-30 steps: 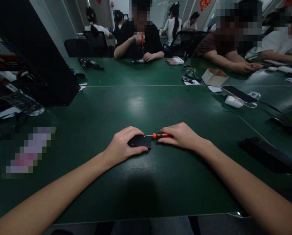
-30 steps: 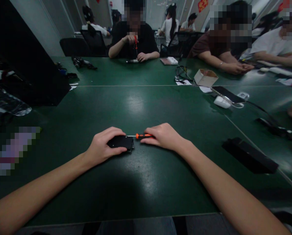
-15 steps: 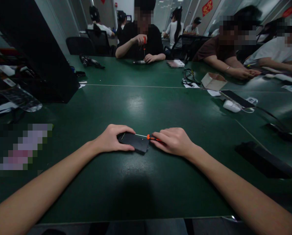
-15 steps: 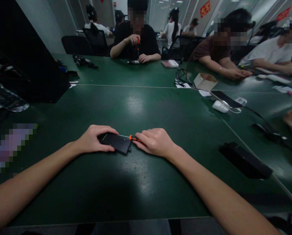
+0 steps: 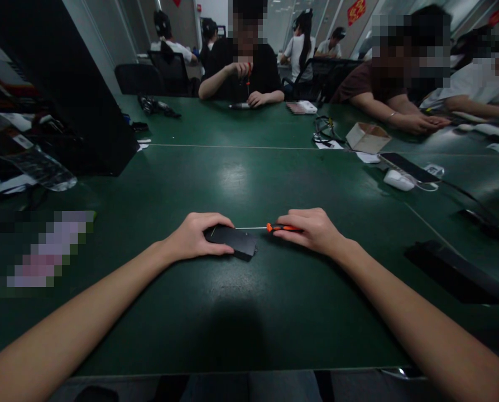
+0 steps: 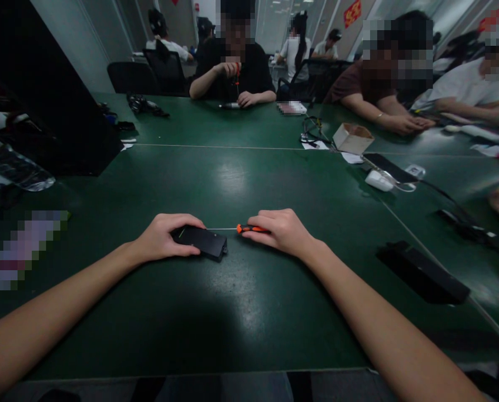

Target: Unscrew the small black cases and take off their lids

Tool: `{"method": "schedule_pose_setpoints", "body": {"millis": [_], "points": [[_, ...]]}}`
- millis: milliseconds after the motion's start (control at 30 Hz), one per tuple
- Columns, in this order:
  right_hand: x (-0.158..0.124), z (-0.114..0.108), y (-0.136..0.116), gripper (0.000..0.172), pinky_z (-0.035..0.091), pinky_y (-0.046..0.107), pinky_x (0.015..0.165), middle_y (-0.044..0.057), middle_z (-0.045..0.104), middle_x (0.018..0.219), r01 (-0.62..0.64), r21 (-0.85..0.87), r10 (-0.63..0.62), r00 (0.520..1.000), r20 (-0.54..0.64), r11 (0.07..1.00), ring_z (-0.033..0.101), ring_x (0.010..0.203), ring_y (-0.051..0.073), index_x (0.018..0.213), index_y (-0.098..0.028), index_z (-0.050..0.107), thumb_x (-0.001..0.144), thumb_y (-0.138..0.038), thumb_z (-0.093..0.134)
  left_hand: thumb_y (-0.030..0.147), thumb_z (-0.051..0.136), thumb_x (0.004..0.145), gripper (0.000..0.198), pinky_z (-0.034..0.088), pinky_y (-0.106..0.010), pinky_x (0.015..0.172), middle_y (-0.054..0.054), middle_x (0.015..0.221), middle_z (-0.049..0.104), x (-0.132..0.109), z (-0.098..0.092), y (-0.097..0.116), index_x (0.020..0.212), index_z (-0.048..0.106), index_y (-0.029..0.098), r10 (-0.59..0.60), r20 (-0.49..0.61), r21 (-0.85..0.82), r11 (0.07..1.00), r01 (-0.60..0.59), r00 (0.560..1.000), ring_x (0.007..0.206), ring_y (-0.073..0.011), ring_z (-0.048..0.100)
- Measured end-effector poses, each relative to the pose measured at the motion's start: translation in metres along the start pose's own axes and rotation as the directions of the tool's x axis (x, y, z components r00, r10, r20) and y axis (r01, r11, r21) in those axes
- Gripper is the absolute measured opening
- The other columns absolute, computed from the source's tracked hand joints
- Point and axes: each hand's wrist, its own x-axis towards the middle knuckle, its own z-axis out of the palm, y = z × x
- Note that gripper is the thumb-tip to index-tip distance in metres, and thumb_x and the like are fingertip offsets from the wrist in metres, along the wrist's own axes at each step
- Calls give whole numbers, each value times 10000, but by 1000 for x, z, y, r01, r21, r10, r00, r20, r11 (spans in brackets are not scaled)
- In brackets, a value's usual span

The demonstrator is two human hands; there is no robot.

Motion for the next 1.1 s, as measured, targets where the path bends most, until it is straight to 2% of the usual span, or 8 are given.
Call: {"method": "schedule_pose_setpoints", "body": {"millis": [233, 567, 767, 900, 1100], "points": [[-1, 0, -1, 265, 401, 241, 546, 22, 667, 714, 12, -10, -12, 999, -43, 1000, 584, 583, 109, 967, -152, 714, 987, -390, 600, 475, 825, 775, 445, 551, -288, 787, -79, 1006, 776, 0, 2, 1, 1075, 724, 161, 3, -38, -23, 1000, -4, 999, 889, -201, 733], [12, 17, -27, 332, 423, 256, 573, 45, 683, 732, -66, -42, 66, 998, -21, 997, 604, 602, 132, 984, -151, 729, 1017, -413, 528, 483, 827, 766, 455, 554, -311, 825, -86, 1018, 776, -1, 4, 1, 1076, 725, 166, -21, -38, -3, 1000, 21, 999, 899, -213, 732], [13, 23, -28, 325, 479, 256, 639, 62, 732, 854, -116, 102, 105, 989, 105, 988, 657, 689, 140, 1082, -151, 698, 1040, -372, 464, 493, 829, 763, 473, 549, -307, 827, -82, 1022, 778, -2, 7, 0, 1090, 721, 169, -17, -48, -14, 1000, 17, 999, 898, -212, 732], [13, 23, -26, 317, 504, 288, 693, 76, 745, 937, -134, 127, 107, 973, 203, 983, 694, 785, 171, 1148, -154, 679, 1035, -362, 467, 485, 829, 767, 479, 544, -299, 831, -80, 1026, 775, -2, 8, -1, 1103, 716, 163, -5, -55, -19, 1000, 4, 998, 904, -208, 731], [14, 24, -28, 302, 525, 330, 746, 95, 720, 978, -146, 115, 121, 972, 202, 983, 670, 862, 199, 1148, -156, 662, 1032, -362, 474, 488, 829, 767, 480, 545, -307, 842, -86, 1038, 772, -3, 7, -1, 1105, 715, 166, -9, -54, -16, 1000, 8, 998, 915, -216, 729]]}}
